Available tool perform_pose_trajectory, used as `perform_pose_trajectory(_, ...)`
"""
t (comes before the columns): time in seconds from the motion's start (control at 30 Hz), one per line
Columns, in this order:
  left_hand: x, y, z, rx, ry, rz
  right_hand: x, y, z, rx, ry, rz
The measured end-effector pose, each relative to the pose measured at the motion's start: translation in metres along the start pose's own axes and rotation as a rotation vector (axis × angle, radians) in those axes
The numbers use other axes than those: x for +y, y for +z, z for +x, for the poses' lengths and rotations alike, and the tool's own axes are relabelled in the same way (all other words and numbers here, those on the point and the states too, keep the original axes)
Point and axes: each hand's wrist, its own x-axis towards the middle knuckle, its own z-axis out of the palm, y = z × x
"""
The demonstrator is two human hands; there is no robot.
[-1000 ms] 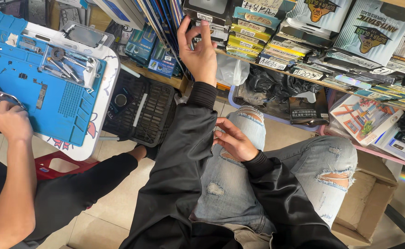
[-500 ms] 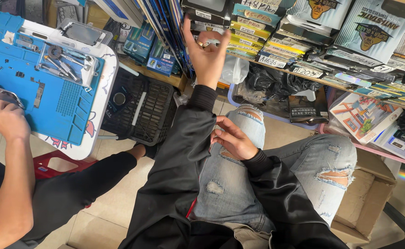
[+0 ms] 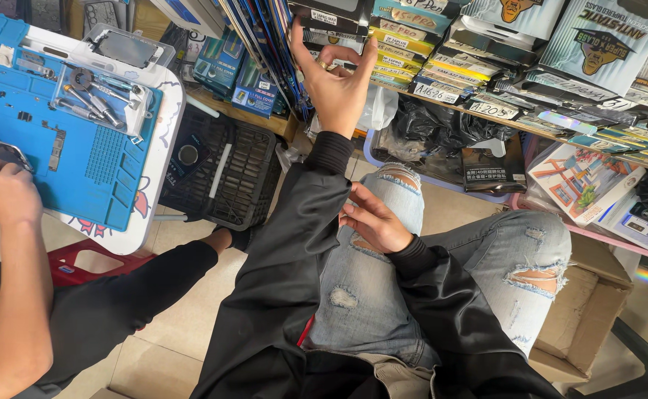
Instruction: The person removes several screen protector packages from a box and takes them out of their individual sleeves to check them.
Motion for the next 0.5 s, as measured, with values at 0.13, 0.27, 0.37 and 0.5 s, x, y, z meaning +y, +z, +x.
perform_pose_trajectory(0.13, -0.001, 0.000, 0.007, 0.019, -0.044, -0.008, 0.003, -0.003, -0.002, 0.021, -0.003, 0.017)
perform_pose_trajectory(0.27, -0.020, -0.007, 0.019, -0.026, 0.057, 0.026, -0.008, 0.006, -0.001, -0.001, 0.000, 0.004)
perform_pose_trajectory(0.37, -0.021, -0.009, 0.018, -0.048, 0.083, 0.060, -0.009, 0.009, -0.002, 0.005, 0.006, -0.007)
perform_pose_trajectory(0.5, -0.022, -0.013, 0.022, -0.138, 0.073, 0.045, -0.009, 0.009, -0.001, 0.011, 0.005, -0.029)
